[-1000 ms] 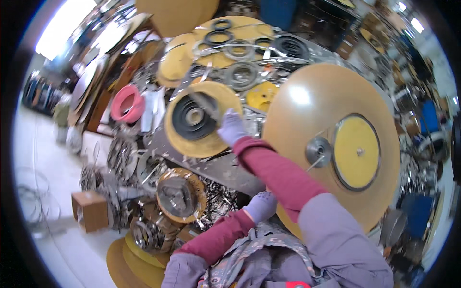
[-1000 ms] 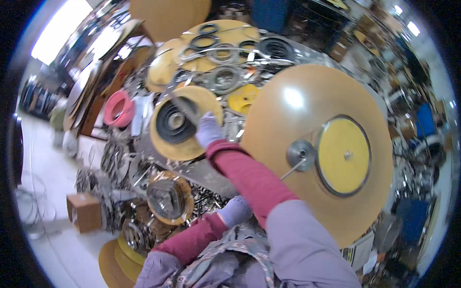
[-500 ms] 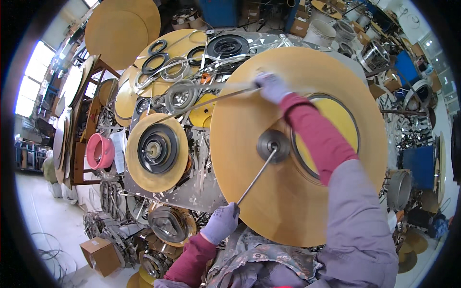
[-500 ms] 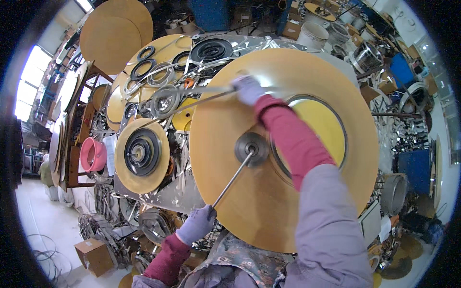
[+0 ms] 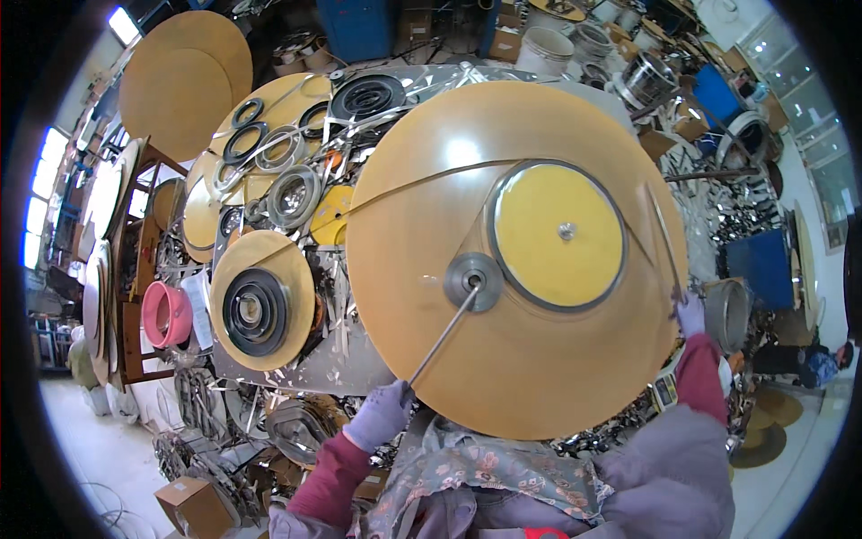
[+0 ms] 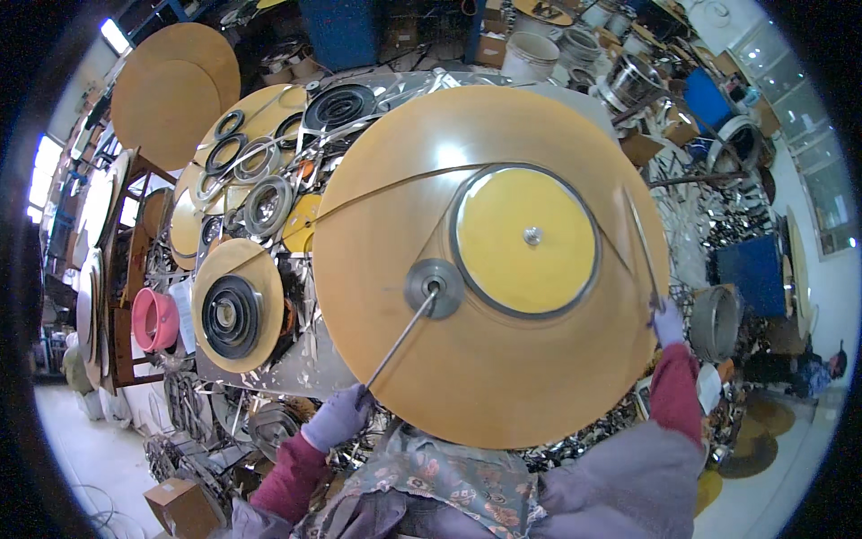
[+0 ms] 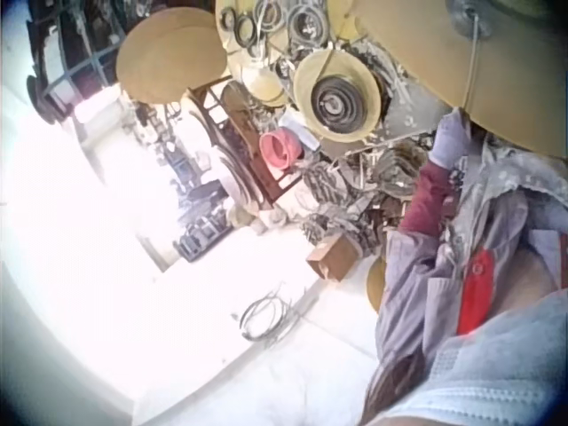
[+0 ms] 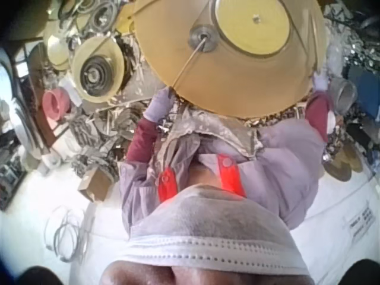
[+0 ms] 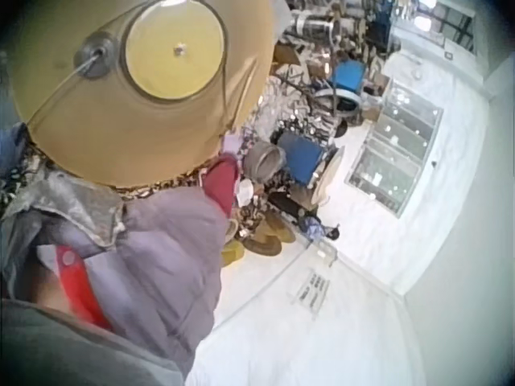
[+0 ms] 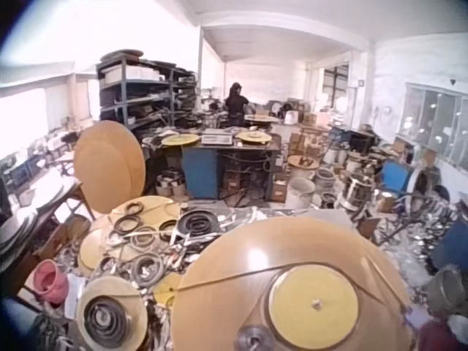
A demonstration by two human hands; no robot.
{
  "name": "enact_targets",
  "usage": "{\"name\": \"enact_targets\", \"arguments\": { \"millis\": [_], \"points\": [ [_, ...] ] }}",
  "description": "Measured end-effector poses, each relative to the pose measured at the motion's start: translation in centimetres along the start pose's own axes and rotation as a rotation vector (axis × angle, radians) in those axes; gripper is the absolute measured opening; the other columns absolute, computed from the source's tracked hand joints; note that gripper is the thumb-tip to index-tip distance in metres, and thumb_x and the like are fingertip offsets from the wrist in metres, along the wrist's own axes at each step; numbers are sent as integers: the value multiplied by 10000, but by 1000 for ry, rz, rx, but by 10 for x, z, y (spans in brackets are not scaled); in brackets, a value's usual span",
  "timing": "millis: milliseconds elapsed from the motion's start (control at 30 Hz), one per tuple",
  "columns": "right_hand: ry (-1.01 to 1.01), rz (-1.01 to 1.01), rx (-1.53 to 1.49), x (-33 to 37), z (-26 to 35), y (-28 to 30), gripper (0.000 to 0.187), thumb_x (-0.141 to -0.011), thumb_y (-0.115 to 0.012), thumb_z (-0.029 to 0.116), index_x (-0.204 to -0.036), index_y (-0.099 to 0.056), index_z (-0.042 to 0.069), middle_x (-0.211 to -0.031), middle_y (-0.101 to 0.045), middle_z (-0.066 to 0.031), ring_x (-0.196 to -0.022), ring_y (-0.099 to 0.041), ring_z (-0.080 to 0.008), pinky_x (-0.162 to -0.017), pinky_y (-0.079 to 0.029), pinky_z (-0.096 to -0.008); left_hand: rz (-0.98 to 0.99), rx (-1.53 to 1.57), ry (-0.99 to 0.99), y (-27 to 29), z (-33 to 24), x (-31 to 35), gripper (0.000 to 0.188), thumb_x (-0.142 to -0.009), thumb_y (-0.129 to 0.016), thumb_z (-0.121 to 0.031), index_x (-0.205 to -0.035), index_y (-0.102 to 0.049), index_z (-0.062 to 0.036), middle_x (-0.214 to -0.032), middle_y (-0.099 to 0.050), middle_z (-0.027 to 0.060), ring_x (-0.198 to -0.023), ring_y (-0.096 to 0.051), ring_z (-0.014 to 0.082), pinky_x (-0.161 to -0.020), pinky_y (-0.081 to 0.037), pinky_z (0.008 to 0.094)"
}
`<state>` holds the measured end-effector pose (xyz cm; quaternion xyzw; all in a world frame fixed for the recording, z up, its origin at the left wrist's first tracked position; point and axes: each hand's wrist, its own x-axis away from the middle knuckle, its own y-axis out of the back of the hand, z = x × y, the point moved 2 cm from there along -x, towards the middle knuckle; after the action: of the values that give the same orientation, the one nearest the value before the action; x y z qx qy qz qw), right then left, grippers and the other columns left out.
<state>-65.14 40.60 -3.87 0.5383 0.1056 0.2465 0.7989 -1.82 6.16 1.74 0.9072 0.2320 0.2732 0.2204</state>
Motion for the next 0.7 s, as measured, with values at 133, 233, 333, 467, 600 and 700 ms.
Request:
{"name": "enact_targets", "arguments": {
  "millis": [133,233,333,467,600,700],
  "points": [
    [-293,135,-419,165,29,42,424,-872,-594,188,-1254,-538,13,-924,-652,-60,-750,-614,-118,-569,-492,-260,-18,-115,-34,6,7,-9,144,-877,-528,-123,-902,-549,18,-761,-608,262,-763,-600,433,-661,-476,487],
    [-569,361,-682,260,53,79,464,-833,-653,240,-1220,-561,-1,-845,-638,-27,-670,-566,-74,-551,-454,-213,4,-136,-48,14,15,-14,151,-878,-520,-130,-895,-540,19,-774,-609,262,-777,-601,433,-671,-479,488],
    [-537,538,-635,302,88,96,482,-815,-665,272,-1196,-574,-9,-790,-616,-7,-594,-513,-51,-536,-421,-198,24,-149,-67,16,30,-18,165,-882,-507,-138,-910,-526,24,-795,-605,268,-801,-600,430,-691,-474,493],
    [-447,729,-540,314,175,77,490,-818,-651,271,-1199,-567,-26,-759,-597,3,-559,-468,-45,-502,-380,-193,26,-185,-74,24,30,-18,170,-876,-504,-131,-915,-542,30,-832,-611,268,-826,-598,427,-708,-473,491],
    [-448,754,-832,304,245,24,472,-873,-593,231,-1276,-505,2,-755,-537,9,-535,-415,-44,-470,-337,-183,15,-144,-85,28,32,-13,196,-862,-504,-115,-977,-567,31,-866,-618,266,-845,-601,424,-727,-477,482],
    [-425,656,-920,287,295,-14,461,-903,-565,230,-1290,-470,0,-740,-488,6,-516,-386,-44,-449,-319,-191,33,-173,-51,27,29,-3,219,-859,-506,-114,-1014,-568,28,-885,-621,270,-861,-601,424,-741,-478,481]
  ]
}}
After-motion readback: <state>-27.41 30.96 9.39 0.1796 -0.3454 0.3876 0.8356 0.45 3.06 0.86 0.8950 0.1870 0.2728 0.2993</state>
